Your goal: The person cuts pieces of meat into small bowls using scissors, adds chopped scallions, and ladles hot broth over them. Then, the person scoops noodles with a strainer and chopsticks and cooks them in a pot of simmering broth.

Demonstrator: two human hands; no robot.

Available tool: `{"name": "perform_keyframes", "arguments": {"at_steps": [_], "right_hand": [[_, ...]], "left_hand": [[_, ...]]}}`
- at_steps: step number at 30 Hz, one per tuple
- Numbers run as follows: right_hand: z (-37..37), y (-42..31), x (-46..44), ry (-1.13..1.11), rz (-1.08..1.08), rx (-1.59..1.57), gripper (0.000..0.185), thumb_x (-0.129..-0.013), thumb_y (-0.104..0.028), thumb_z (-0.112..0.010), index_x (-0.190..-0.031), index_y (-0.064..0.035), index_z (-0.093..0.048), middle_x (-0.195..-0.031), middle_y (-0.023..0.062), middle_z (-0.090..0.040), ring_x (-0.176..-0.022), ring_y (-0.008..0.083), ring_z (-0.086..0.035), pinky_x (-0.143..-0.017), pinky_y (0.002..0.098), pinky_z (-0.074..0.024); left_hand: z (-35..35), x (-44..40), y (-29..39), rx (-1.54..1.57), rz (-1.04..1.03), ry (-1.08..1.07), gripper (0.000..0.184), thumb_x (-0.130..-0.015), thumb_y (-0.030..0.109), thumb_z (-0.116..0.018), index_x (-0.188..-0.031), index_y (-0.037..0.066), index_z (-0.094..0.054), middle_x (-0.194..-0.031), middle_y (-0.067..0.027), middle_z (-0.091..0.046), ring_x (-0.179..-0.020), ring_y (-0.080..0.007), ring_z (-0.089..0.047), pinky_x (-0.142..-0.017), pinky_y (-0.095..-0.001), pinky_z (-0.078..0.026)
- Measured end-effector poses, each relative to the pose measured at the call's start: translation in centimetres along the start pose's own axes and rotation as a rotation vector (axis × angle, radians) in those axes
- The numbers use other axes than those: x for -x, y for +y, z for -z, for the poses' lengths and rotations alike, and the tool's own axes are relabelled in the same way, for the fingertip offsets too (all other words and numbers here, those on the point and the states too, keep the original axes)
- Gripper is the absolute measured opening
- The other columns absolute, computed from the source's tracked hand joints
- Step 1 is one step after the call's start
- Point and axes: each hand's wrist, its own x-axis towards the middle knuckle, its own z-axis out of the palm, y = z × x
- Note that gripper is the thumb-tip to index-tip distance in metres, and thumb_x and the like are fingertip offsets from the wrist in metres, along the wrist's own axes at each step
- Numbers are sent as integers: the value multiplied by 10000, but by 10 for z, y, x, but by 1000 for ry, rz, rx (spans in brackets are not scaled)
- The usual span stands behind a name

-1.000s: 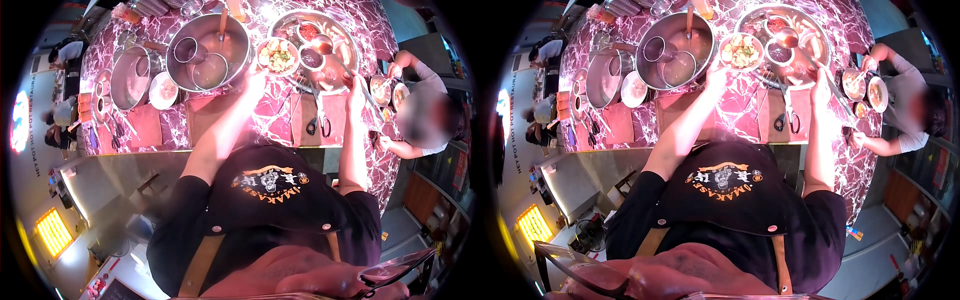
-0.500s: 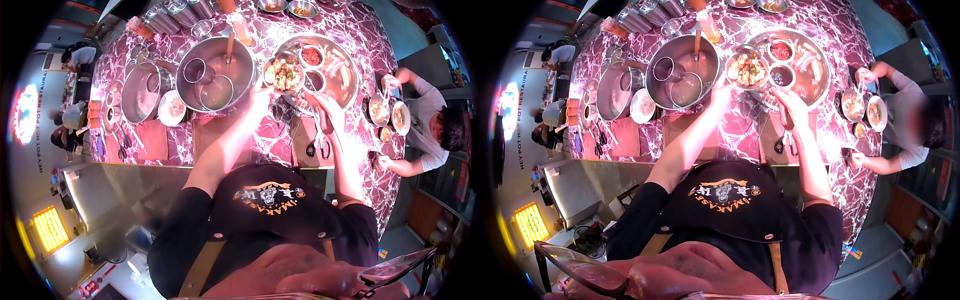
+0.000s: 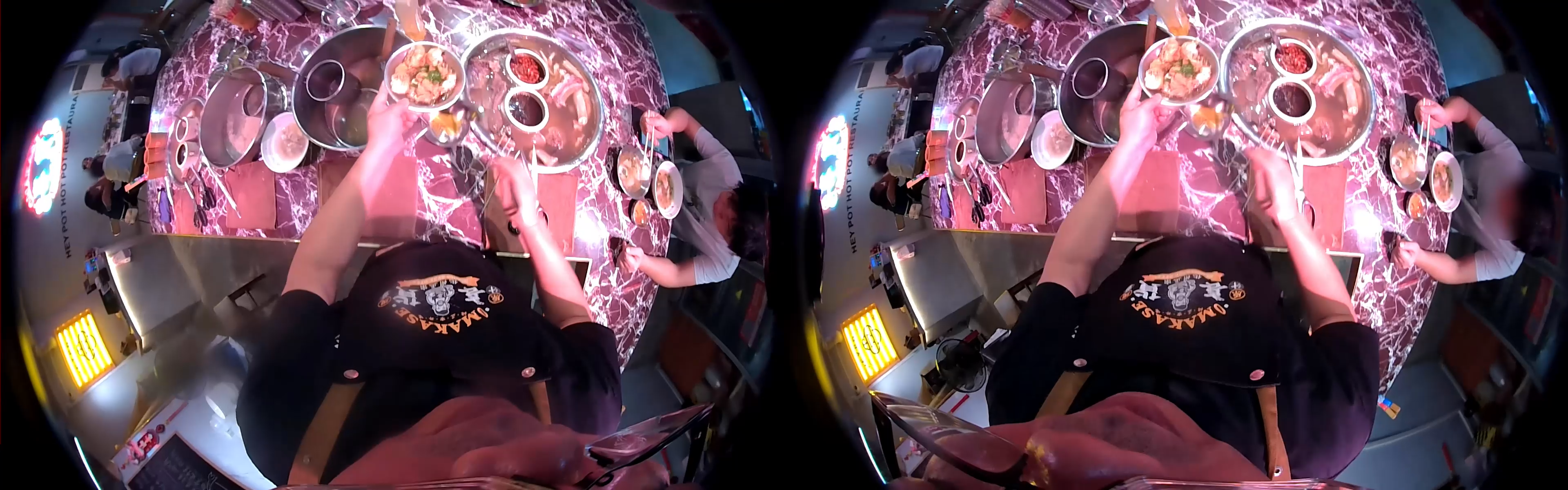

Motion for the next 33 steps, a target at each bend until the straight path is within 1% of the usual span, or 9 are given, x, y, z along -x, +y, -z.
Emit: {"name": "perform_keyframes", "arguments": {"at_steps": [3,4,6,8,22,24,25,27,33], "right_hand": [[-38,28,20,-41,77,527,115,-896,-154,-640,-949,-52,-638,-709,-42,-519,-543,50,-458,-484,242,-352],[-36,49,13,-98,181,745,128,-861,-145,-665,-932,-44,-632,-731,13,-555,-621,140,-538,-570,316,-437],[-49,64,19,-221,876,1242,190,-796,-189,-695,-949,-93,-634,-801,114,-568,-788,319,-580,-683,424,-473],[-71,68,19,-291,807,1354,219,-800,-165,-672,-997,-85,-620,-844,128,-542,-832,334,-570,-714,445,-469],[-124,101,-6,-389,590,1204,282,-836,-154,-603,-1104,-82,-647,-956,188,-664,-902,381,-646,-787,448,-521],[-111,109,-31,-70,383,853,212,-913,-196,-595,-1073,-72,-656,-903,169,-673,-838,335,-664,-756,415,-523],[-116,72,-34,-15,110,663,215,-981,-227,-562,-1064,-49,-649,-846,98,-680,-788,218,-663,-714,362,-522],[-112,24,-48,-115,123,103,232,-1017,-201,-514,-1100,-7,-612,-876,44,-663,-753,113,-633,-649,269,-524],[-111,-51,-69,-89,28,231,121,-970,-154,-593,-1011,-41,-584,-855,30,-613,-716,133,-615,-624,272,-538]], "left_hand": [[5,5,13,-61,-16,11,600,-945,-36,-489,-1494,178,-379,-877,-22,-639,-572,-68,-538,-499,-191,-433],[6,5,9,2,-37,32,602,-875,-63,-514,-1433,160,-468,-926,-28,-647,-542,-48,-509,-437,-174,-365],[4,12,17,41,10,6,603,-934,-54,-478,-1491,152,-374,-966,-51,-653,-584,-78,-562,-497,-195,-434],[-4,24,26,105,3,21,685,-841,-95,-512,-1479,126,-399,-866,-45,-637,-513,-67,-491,-417,-190,-361],[35,24,21,-38,19,-69,631,-914,-40,-484,-1504,145,-357,-829,-63,-649,-571,-89,-569,-495,-200,-440],[40,25,25,-5,16,-121,635,-911,-45,-495,-1503,130,-347,-842,-62,-653,-565,-84,-563,-478,-190,-412],[43,27,25,12,16,-150,637,-910,-47,-501,-1503,122,-342,-848,-61,-655,-562,-81,-560,-470,-185,-398],[47,31,26,-31,71,-172,631,-911,-43,-506,-1500,121,-348,-860,-66,-661,-566,-83,-567,-469,-183,-401],[44,32,34,-155,115,-157,662,-899,-22,-517,-1517,138,-340,-700,-56,-620,-532,-93,-542,-461,-219,-433]]}}
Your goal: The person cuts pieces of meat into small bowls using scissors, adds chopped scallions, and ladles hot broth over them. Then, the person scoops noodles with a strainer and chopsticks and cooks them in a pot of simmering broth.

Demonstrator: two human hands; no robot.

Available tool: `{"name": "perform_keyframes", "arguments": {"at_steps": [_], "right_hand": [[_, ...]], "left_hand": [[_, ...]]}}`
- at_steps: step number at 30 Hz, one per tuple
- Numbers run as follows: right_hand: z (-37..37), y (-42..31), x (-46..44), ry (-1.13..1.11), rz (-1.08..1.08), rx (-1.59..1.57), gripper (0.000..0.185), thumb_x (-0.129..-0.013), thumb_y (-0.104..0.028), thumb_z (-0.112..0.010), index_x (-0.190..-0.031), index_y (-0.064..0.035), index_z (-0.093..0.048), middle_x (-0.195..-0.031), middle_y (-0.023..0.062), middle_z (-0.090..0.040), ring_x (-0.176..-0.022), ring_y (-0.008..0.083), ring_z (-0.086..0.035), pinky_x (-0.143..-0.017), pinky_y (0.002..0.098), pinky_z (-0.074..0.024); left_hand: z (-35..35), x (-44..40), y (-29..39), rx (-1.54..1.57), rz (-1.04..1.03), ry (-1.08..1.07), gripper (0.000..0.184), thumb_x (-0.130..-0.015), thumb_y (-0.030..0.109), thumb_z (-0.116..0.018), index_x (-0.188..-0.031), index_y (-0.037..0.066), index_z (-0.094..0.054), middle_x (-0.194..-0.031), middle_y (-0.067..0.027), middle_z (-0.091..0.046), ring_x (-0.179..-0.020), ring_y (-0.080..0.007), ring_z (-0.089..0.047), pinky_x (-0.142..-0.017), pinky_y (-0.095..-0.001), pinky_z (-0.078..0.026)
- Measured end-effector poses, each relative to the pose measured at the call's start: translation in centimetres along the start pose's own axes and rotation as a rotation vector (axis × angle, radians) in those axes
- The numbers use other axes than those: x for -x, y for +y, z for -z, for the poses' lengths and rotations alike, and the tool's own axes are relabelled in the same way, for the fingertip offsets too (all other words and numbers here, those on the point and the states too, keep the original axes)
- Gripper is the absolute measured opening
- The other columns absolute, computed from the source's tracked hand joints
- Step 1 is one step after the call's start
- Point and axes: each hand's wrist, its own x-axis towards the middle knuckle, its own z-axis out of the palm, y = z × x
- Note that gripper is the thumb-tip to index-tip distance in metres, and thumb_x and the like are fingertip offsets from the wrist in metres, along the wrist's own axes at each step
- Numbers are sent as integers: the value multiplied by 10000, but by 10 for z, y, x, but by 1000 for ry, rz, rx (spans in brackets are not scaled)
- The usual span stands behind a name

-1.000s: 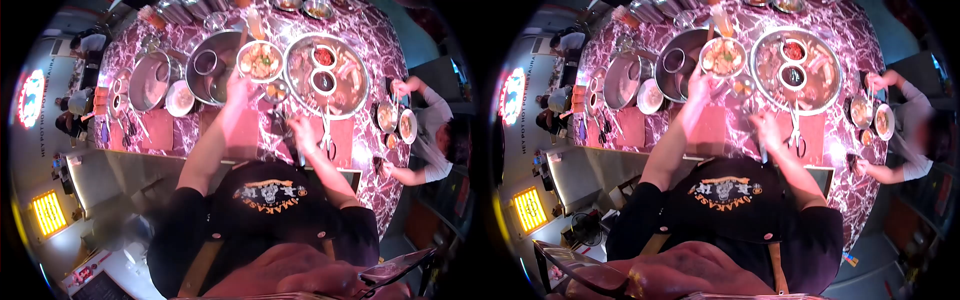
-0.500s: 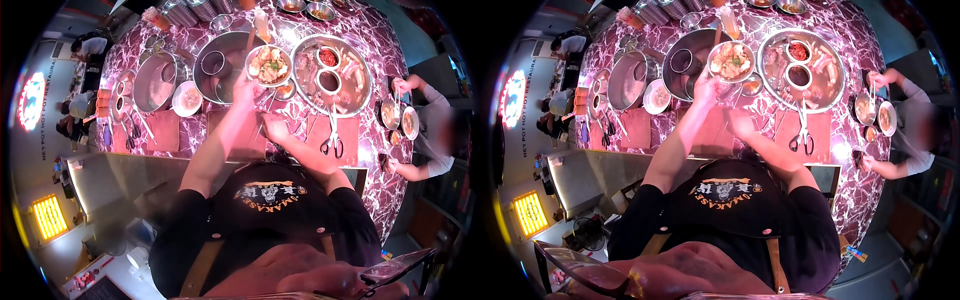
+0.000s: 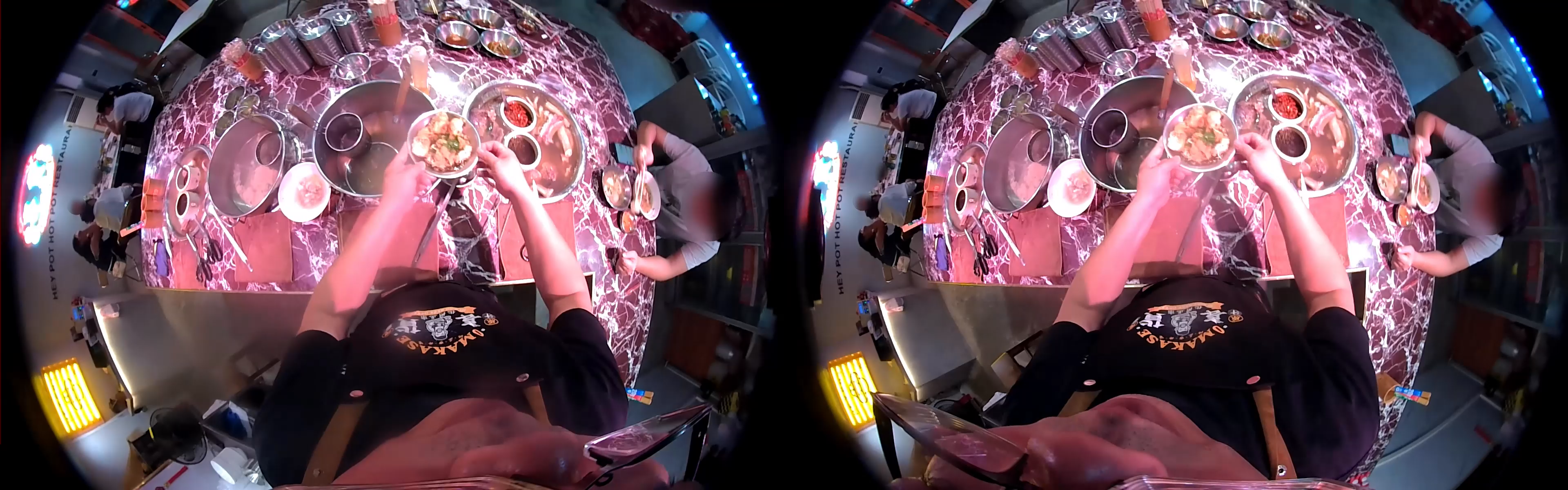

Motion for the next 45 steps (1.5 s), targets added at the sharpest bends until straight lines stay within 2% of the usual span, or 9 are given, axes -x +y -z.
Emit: {"name": "perform_keyframes", "arguments": {"at_steps": [4,9,14,17,23,26,30,38,45], "right_hand": [[11,-15,-8,32,-26,38,91,-916,-118,-641,-918,-64,-568,-751,25,-599,-602,103,-568,-518,225,-452],[29,-47,-50,80,26,89,89,-885,-104,-646,-858,-65,-571,-690,22,-591,-555,95,-536,-507,208,-412],[43,-102,-123,101,110,45,47,-888,-69,-595,-857,-44,-570,-708,40,-596,-573,127,-561,-507,239,-437],[46,-136,-174,136,218,93,46,-869,-59,-588,-856,-19,-571,-717,52,-582,-559,120,-507,-495,244,-388],[20,-189,-250,149,252,28,75,-865,-74,-610,-868,-3,-583,-681,62,-570,-533,138,-502,-474,252,-356],[12,-197,-281,133,228,-16,59,-863,-70,-599,-851,-13,-584,-688,72,-588,-531,141,-511,-467,256,-343],[5,-206,-294,127,200,55,55,-861,-57,-604,-872,-7,-585,-779,69,-609,-638,153,-602,-499,249,-378],[-10,-218,-303,109,191,128,71,-852,-25,-599,-886,34,-581,-789,87,-623,-658,143,-603,-495,243,-376],[-27,-224,-296,117,167,143,47,-886,-43,-583,-856,-6,-582,-702,52,-581,-540,88,-450,-482,222,-341]], "left_hand": [[-8,-12,14,31,-30,-121,661,-912,-35,-497,-1524,146,-325,-698,-49,-600,-533,-94,-542,-472,-215,-442],[-23,-42,27,121,-20,-247,698,-1000,121,-526,-1566,147,-119,-883,-167,-680,-646,-150,-632,-562,-254,-521],[-3,-40,31,17,-51,-49,647,-985,192,-574,-1537,115,-246,-956,-123,-691,-708,-173,-669,-636,-277,-548],[50,-29,-3,28,-103,85,497,-988,168,-564,-1454,77,-418,-909,-99,-703,-697,-140,-659,-610,-233,-509],[162,33,-85,-17,-230,416,316,-1013,119,-516,-1308,8,-542,-803,-39,-628,-642,-74,-548,-571,-206,-467],[180,69,-112,-220,-60,611,280,-1005,131,-530,-1261,27,-575,-746,-16,-613,-609,-61,-536,-546,-191,-443],[176,94,-125,-284,-8,642,257,-1013,160,-522,-1225,21,-565,-707,-12,-605,-576,-64,-532,-536,-199,-445],[191,95,-169,-292,5,643,225,-1008,170,-522,-1165,11,-549,-682,-34,-589,-510,-71,-501,-476,-208,-416],[193,92,-163,-261,26,662,246,-1001,145,-527,-1193,-9,-532,-635,-40,-559,-462,-88,-498,-425,-230,-410]]}}
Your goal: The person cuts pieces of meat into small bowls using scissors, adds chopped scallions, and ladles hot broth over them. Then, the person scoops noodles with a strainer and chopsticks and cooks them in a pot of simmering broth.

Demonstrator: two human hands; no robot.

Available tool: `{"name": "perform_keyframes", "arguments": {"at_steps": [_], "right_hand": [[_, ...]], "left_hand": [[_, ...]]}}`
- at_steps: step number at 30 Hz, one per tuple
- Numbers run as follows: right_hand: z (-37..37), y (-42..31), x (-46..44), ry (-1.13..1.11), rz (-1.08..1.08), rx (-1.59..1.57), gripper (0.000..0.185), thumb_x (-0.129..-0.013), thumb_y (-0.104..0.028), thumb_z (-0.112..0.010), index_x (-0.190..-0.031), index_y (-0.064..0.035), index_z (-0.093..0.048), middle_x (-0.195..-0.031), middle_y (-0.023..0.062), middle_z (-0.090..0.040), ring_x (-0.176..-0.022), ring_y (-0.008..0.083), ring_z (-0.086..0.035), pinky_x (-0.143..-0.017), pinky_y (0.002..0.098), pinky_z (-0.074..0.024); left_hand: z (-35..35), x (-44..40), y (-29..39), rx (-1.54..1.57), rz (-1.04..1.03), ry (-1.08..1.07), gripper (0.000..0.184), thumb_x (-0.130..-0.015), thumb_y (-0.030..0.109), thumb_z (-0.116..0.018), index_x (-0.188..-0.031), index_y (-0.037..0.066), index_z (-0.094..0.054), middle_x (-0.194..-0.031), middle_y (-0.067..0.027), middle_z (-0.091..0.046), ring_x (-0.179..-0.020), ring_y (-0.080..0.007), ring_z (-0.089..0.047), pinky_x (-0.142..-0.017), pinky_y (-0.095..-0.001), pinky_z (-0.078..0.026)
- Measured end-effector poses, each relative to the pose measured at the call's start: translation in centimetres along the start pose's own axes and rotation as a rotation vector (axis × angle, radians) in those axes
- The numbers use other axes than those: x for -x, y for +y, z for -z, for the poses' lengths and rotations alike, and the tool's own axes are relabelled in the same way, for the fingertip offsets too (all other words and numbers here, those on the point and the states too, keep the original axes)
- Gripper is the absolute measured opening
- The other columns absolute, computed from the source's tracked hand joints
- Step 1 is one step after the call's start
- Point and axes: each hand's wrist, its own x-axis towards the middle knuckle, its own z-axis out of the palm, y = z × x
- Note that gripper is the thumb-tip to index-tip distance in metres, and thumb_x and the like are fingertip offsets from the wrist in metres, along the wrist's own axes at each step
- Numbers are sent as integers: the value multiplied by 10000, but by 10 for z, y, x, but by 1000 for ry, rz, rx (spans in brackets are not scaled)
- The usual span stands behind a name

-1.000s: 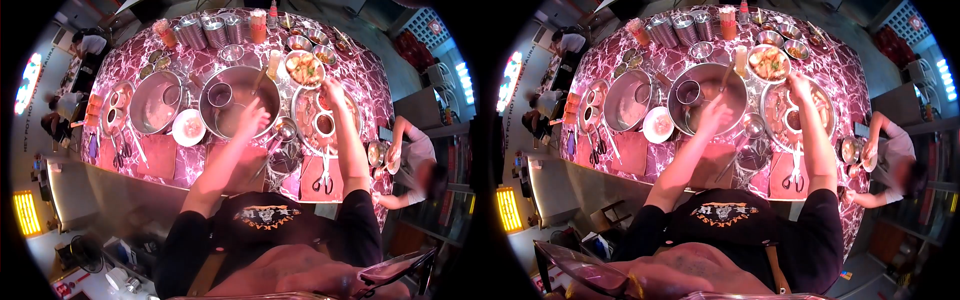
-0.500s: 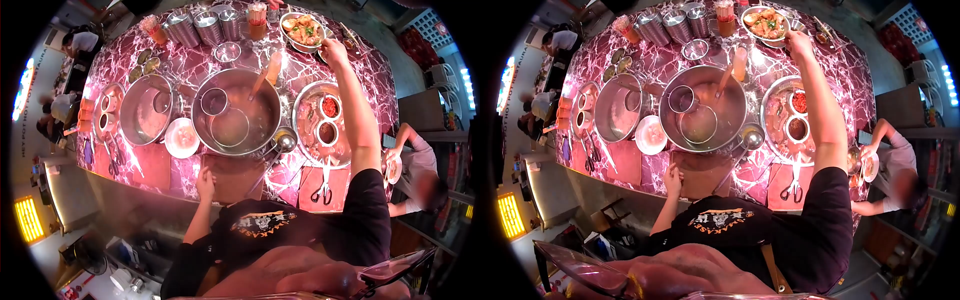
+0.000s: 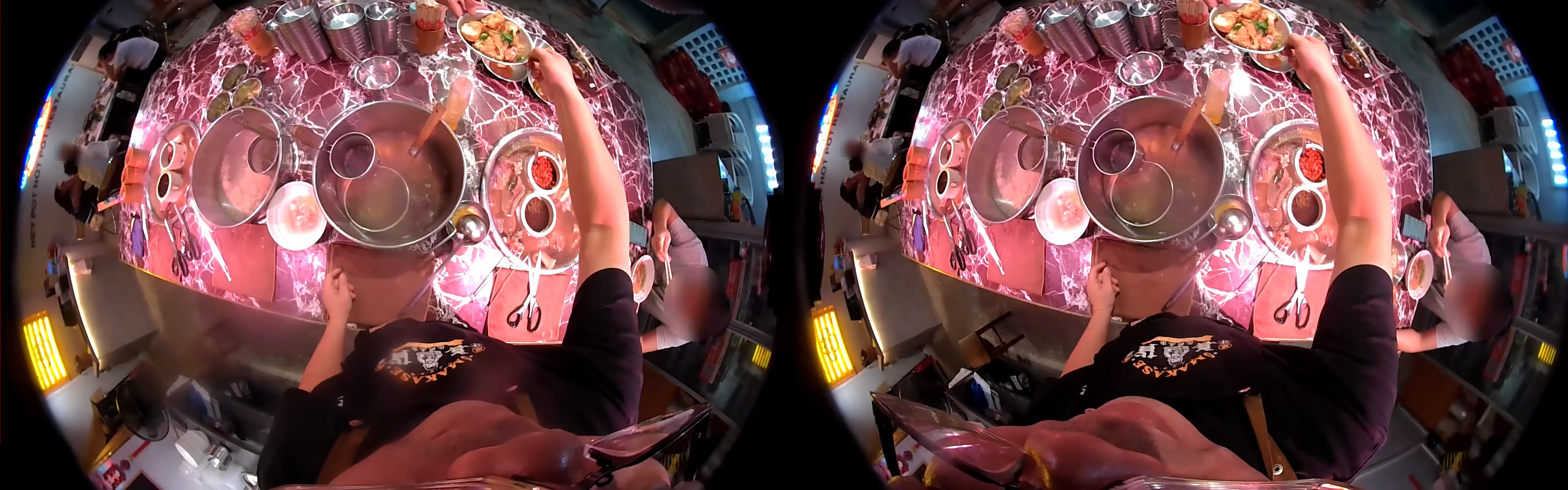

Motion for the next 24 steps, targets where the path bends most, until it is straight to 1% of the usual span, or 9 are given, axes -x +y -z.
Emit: {"name": "perform_keyframes", "arguments": {"at_steps": [4,5,6,8,11,18,22,24], "right_hand": [[4,4,-10,-20,23,40,52,-883,-49,-589,-846,-12,-584,-690,36,-559,-554,88,-445,-509,230,-346],[9,9,-22,-51,46,63,76,-848,-52,-600,-848,23,-585,-690,85,-601,-523,121,-462,-479,260,-345],[6,7,-23,-39,40,101,67,-881,-56,-596,-846,1,-596,-681,41,-558,-547,104,-446,-501,245,-337],[6,12,-39,-40,34,151,84,-880,-64,-600,-831,4,-599,-658,39,-550,-529,107,-430,-489,249,-322],[-2,11,-48,-56,40,199,105,-884,-91,-608,-834,1,-604,-668,36,-558,-538,104,-438,-493,248,-328],[-15,18,-48,-86,38,263,158,-892,-155,-624,-840,-6,-616,-689,28,-578,-559,95,-457,-504,246,-342],[-21,19,-48,-105,55,258,189,-897,-191,-634,-843,-10,-623,-702,24,-589,-570,91,-468,-510,245,-350],[-15,24,-41,-99,64,263,205,-899,-209,-638,-845,-12,-627,-708,22,-594,-576,88,-473,-513,245,-354]], "left_hand": [[-1,2,1,-4,2,5,244,-997,142,-528,-1190,-7,-529,-659,-44,-566,-468,-90,-486,-437,-224,-414],[-1,1,1,6,6,5,244,-997,141,-528,-1192,-7,-529,-660,-44,-566,-470,-90,-487,-439,-224,-416],[-1,0,0,15,10,2,245,-997,140,-528,-1193,-6,-528,-661,-44,-566,-472,-91,-488,-441,-224,-419],[-2,1,0,7,29,10,247,-997,138,-527,-1197,-7,-524,-664,-42,-565,-476,-91,-489,-444,-223,-421],[-2,-1,-3,-4,1,16,254,-993,141,-537,-1200,-6,-526,-667,-46,-569,-480,-90,-501,-435,-228,-418],[-3,1,0,-22,29,14,259,-997,157,-538,-1201,-3,-521,-667,-29,-562,-478,-77,-481,-437,-218,-413],[-4,1,3,-25,23,26,265,-995,162,-540,-1199,-6,-517,-649,-35,-568,-460,-79,-482,-431,-218,-411],[-4,1,3,-47,21,28,258,-990,142,-536,-1205,-1,-524,-666,-35,-566,-485,-79,-493,-434,-218,-418]]}}
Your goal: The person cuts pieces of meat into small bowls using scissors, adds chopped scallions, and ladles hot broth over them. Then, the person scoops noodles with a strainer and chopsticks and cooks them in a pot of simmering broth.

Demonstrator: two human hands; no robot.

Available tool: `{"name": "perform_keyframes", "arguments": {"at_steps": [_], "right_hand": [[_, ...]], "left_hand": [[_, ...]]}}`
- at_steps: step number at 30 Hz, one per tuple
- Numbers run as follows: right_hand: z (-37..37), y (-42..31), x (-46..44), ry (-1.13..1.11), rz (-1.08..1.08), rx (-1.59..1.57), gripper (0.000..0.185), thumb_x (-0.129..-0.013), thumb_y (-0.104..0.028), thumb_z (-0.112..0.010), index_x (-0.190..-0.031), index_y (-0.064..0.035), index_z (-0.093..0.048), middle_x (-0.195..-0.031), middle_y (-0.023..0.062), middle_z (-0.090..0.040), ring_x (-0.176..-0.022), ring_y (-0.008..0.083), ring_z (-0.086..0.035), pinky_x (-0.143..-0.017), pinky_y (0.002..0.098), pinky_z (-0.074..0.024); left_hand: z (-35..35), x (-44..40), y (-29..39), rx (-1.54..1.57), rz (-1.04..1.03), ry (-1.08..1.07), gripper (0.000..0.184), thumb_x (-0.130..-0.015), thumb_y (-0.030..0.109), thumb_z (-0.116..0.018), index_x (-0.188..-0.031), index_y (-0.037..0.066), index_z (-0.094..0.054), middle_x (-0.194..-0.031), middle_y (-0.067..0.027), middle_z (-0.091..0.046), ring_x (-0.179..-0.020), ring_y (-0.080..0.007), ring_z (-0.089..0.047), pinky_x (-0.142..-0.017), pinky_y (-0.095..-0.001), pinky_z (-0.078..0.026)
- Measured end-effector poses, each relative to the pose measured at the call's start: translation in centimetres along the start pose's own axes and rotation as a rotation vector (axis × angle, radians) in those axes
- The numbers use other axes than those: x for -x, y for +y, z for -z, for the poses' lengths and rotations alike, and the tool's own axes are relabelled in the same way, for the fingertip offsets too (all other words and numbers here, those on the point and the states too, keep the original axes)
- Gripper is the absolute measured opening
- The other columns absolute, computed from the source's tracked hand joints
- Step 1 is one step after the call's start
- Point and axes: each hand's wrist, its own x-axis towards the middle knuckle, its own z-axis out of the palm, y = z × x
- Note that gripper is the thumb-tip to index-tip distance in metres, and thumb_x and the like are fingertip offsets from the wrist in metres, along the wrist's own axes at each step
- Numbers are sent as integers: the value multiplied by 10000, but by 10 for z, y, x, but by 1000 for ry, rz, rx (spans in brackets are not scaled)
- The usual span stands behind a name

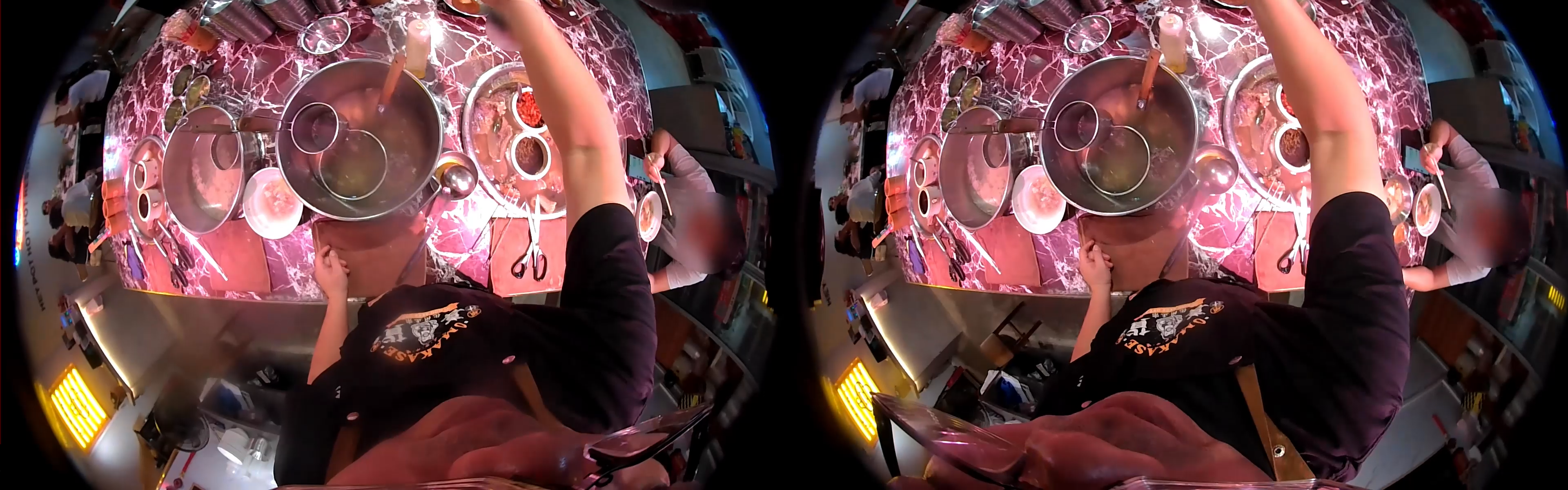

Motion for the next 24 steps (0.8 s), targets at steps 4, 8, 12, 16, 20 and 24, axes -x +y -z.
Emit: {"name": "perform_keyframes", "arguments": {"at_steps": [4,8,12,16,20,24], "right_hand": [[28,26,46,74,13,28,237,-904,-246,-648,-848,-16,-633,-720,18,-605,-588,83,-484,-519,244,-362],[76,141,135,172,44,-170,323,-934,-355,-640,-859,-41,-650,-745,-22,-591,-646,59,-485,-552,241,-364],[68,200,296,-1,-64,34,388,-994,-366,-496,-735,-78,-532,-615,-5,-473,-578,84,-456,-554,260,-352],[-30,243,451,-118,-443,-175,244,-974,-248,-541,-891,-58,-671,-664,4,-593,-567,82,-515,-518,217,-384],[-117,252,511,-659,-142,177,211,-932,-224,-649,-942,-16,-682,-758,32,-667,-664,115,-604,-615,264,-482],[-145,210,497,-842,-255,204,186,-923,-193,-667,-937,-7,-664,-759,26,-665,-667,104,-595,-627,263,-483]], "left_hand": [[-1,0,-3,-2,-3,12,257,-984,129,-536,-1207,1,-528,-673,-33,-562,-500,-78,-501,-437,-219,-425],[-2,1,-5,-18,-31,21,266,-975,117,-543,-1214,-1,-532,-674,-24,-560,-511,-72,-507,-431,-218,-423],[-2,-2,-8,-74,-65,33,311,-959,112,-564,-1260,34,-556,-614,4,-547,-511,-45,-512,-425,-234,-410],[1,-19,-45,-440,-276,157,386,-903,210,-614,-1273,99,-608,-686,-92,-667,-607,-241,-647,-602,-362,-525],[-1,-18,-43,-408,-259,186,389,-884,227,-611,-1257,121,-632,-883,-128,-673,-718,-271,-660,-683,-375,-523],[-5,-24,-49,-472,-495,256,394,-897,226,-596,-1275,118,-625,-729,-125,-677,-626,-230,-656,-616,-359,-513]]}}
